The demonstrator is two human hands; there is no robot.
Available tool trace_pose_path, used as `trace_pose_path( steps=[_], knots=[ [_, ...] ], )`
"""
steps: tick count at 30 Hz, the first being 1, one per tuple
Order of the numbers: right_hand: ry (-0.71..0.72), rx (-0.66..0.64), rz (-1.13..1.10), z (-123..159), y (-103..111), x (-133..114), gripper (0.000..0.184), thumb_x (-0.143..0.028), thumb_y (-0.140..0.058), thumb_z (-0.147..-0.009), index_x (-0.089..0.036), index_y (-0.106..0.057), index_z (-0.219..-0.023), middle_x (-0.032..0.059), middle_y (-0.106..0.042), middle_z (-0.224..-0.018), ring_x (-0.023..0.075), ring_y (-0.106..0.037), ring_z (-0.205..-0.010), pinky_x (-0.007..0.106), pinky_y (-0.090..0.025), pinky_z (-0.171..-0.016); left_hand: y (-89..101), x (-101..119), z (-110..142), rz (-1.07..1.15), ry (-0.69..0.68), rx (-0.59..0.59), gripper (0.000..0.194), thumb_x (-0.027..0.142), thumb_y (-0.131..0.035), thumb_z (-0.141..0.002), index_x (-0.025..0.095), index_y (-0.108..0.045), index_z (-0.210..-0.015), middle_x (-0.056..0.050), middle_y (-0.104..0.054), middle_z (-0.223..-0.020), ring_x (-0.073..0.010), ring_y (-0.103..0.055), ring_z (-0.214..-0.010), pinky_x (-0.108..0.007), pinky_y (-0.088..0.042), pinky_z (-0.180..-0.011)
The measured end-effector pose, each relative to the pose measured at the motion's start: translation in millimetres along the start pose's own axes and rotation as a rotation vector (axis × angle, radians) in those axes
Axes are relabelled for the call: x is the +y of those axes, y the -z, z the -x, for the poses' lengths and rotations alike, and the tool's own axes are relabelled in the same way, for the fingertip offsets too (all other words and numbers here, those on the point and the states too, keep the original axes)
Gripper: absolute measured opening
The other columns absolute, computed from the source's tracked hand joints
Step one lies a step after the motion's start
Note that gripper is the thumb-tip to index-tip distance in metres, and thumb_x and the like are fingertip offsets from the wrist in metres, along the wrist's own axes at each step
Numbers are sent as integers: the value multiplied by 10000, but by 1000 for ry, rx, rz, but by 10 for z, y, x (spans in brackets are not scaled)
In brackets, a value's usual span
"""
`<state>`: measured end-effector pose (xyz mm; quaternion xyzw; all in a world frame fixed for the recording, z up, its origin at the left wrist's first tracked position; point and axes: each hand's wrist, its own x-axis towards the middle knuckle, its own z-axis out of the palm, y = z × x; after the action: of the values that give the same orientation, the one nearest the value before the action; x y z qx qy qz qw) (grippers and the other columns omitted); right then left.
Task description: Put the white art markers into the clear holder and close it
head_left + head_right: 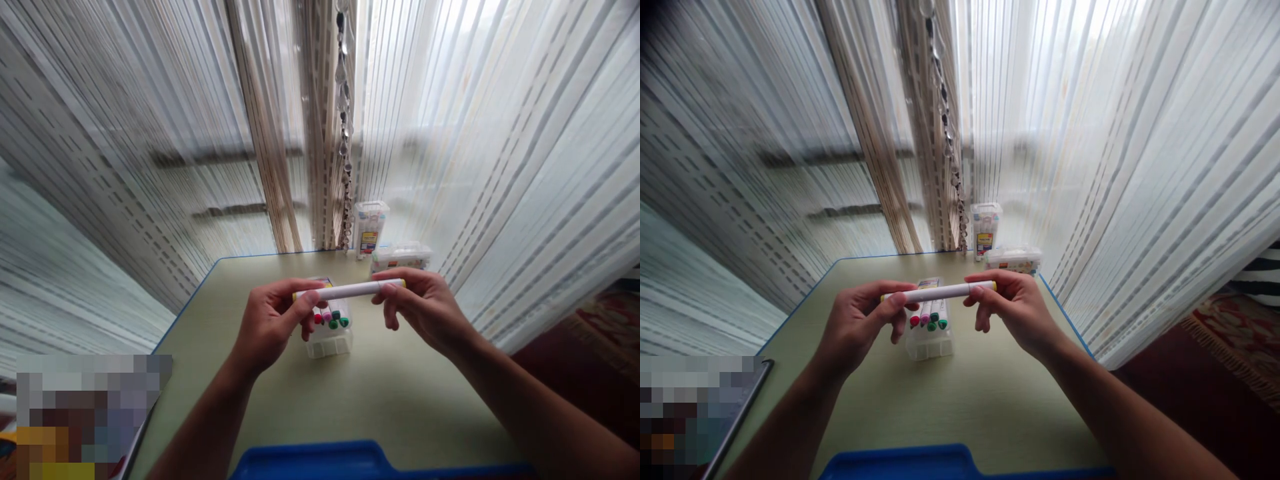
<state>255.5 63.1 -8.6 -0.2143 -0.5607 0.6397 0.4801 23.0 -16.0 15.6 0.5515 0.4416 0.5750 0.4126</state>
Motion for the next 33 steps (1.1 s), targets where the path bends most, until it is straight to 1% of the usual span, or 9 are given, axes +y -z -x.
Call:
trace_pose_path(
  steps=[4, 10, 16, 21, 26, 33],
  knots=[
    [-14, 5, -53, 0, -25, -39, 230, -334, -826, -818, -155, -806, -962, 86, -781, -733, 143, -653, -413, 237, -517, -394, 21, -19, -10, 82, -1, -26, 263, 317, -741, -874, 102, -774, -1021, -80, -748, -767, -123, -618, -496, -228, -518, -412],
    [-34, -10, -120, 14, -12, -49, 231, -313, -765, -853, -150, -807, -1010, 112, -797, -766, 164, -669, -421, 248, -527, -395, 19, -46, -15, 200, 32, 2, 280, 318, -710, -888, 91, -770, -1039, -109, -764, -783, -131, -629, -492, -232, -509, -419],
    [-52, -1, -176, 14, -6, -44, 255, -306, -724, -843, -141, -817, -1014, 144, -805, -788, 194, -677, -412, 264, -524, -376, 37, -82, -15, 300, 38, -17, 302, 324, -678, -892, 86, -761, -1059, -135, -777, -821, -147, -642, -495, -236, -490, -405],
    [-56, -9, -180, 12, -6, -20, 263, -307, -701, -849, -147, -827, -1014, 152, -801, -787, 200, -671, -405, 276, -529, -373, 37, -100, -14, 353, 60, -21, 323, 335, -639, -901, 77, -764, -1051, -143, -779, -811, -149, -637, -482, -238, -485, -396],
    [-50, 24, -128, 18, 1, -19, 251, -344, -758, -822, -168, -840, -983, 148, -799, -768, 201, -653, -387, 286, -523, -359, 39, -119, -7, 306, 28, -17, 330, 350, -663, -884, 78, -764, -1041, -146, -779, -815, -144, -634, -492, -237, -493, -409],
    [-20, -2, -64, 14, 29, 49, 245, -377, -788, -848, -175, -836, -978, 127, -785, -739, 176, -657, -400, 245, -523, -361, -12, -88, 11, 176, 21, -7, 272, 325, -724, -878, 98, -770, -1020, -93, -754, -767, -107, -607, -483, -211, -503, -416]
  ],
)
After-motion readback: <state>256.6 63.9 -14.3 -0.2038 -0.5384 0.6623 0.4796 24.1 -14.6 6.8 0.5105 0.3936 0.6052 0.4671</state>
